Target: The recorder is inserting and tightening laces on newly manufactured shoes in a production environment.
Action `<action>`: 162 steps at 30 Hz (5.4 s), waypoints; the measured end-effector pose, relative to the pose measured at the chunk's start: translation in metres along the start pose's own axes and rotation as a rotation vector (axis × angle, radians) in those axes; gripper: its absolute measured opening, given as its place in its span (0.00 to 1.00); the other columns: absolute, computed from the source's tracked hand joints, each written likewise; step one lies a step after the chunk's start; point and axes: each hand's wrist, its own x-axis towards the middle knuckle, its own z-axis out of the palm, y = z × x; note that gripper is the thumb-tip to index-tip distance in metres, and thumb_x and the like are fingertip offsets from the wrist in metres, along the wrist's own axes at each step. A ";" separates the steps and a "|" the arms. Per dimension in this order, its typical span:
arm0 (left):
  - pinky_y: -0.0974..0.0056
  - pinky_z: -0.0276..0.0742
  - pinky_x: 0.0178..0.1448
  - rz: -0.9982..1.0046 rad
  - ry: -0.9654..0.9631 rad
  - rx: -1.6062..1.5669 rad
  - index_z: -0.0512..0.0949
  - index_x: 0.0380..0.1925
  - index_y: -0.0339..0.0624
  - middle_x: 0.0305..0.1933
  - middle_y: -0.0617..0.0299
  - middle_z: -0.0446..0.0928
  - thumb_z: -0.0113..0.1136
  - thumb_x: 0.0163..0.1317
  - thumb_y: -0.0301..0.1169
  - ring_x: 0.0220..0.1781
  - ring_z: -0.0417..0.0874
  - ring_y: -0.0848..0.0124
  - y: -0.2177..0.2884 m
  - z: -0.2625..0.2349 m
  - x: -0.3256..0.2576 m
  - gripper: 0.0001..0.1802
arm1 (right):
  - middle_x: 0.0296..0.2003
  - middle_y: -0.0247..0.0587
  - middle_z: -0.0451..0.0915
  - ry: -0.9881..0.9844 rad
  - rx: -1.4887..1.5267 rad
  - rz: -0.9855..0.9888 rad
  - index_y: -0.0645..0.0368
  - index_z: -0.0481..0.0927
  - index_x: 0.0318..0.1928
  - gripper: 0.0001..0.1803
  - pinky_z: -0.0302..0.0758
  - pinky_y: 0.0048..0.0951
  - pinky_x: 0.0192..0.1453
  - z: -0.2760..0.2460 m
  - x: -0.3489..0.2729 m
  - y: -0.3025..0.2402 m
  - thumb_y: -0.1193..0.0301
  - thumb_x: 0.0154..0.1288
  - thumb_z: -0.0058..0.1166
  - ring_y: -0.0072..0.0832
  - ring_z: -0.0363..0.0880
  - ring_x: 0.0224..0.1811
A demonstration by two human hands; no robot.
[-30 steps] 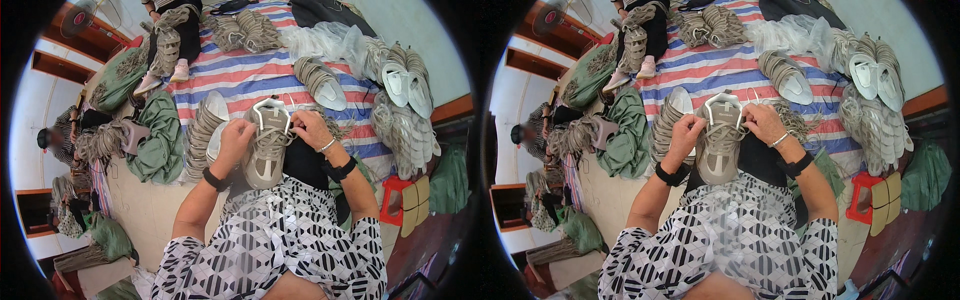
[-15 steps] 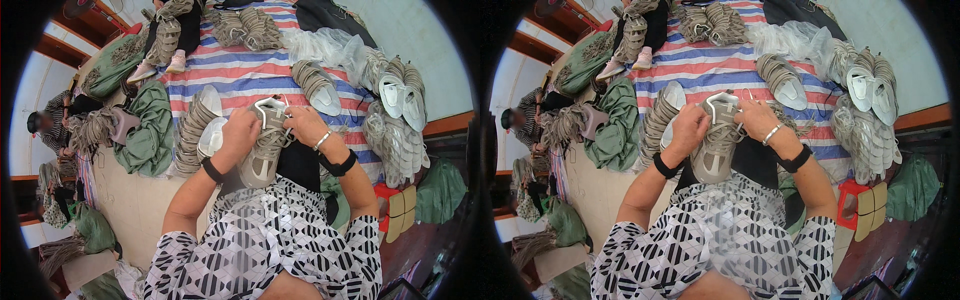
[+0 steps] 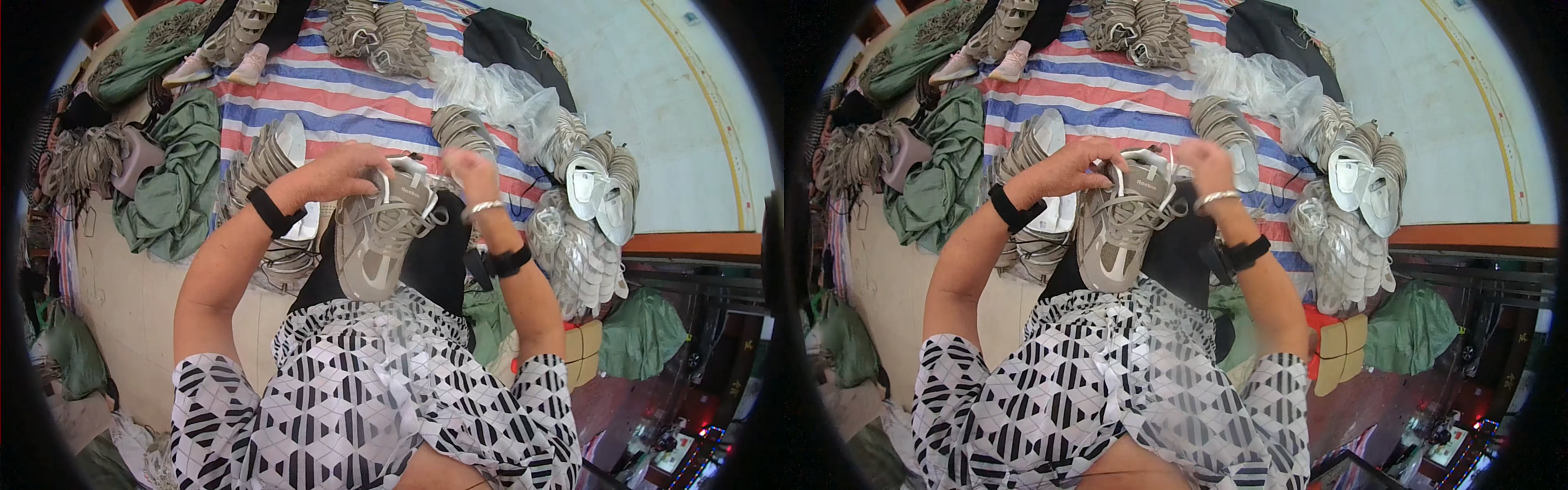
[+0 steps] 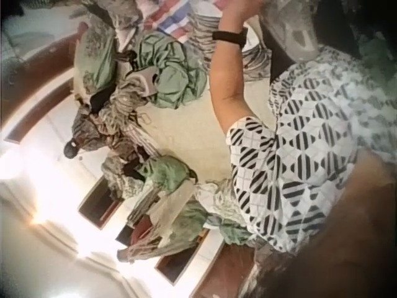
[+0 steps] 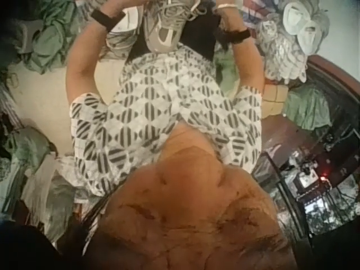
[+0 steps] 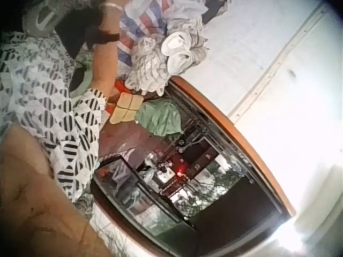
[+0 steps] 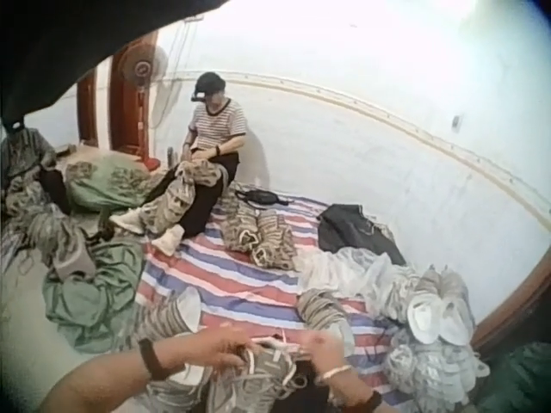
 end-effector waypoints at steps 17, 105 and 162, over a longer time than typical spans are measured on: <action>0.64 0.74 0.44 0.054 0.292 0.106 0.77 0.33 0.45 0.35 0.62 0.66 0.69 0.49 0.24 0.39 0.74 0.67 -0.005 0.019 -0.015 0.11 | 0.42 0.36 0.83 -0.444 -0.265 -0.678 0.53 0.86 0.34 0.06 0.70 0.35 0.56 0.045 -0.018 -0.042 0.72 0.55 0.61 0.36 0.78 0.48; 0.56 0.77 0.44 -0.297 0.345 0.458 0.77 0.41 0.36 0.33 0.54 0.77 0.66 0.53 0.40 0.36 0.80 0.52 -0.058 -0.031 -0.108 0.20 | 0.65 0.52 0.64 -0.416 -0.738 -0.781 0.57 0.66 0.64 0.38 0.67 0.43 0.61 0.115 -0.059 -0.116 0.73 0.50 0.65 0.50 0.69 0.59; 0.71 0.73 0.24 -1.290 -0.015 -1.180 0.81 0.38 0.32 0.19 0.62 0.75 0.54 0.70 0.39 0.17 0.70 0.79 -0.020 -0.005 0.028 0.18 | 0.70 0.49 0.58 -0.106 -0.915 0.407 0.50 0.46 0.72 0.52 0.73 0.46 0.61 -0.103 0.348 0.374 0.69 0.51 0.64 0.50 0.72 0.61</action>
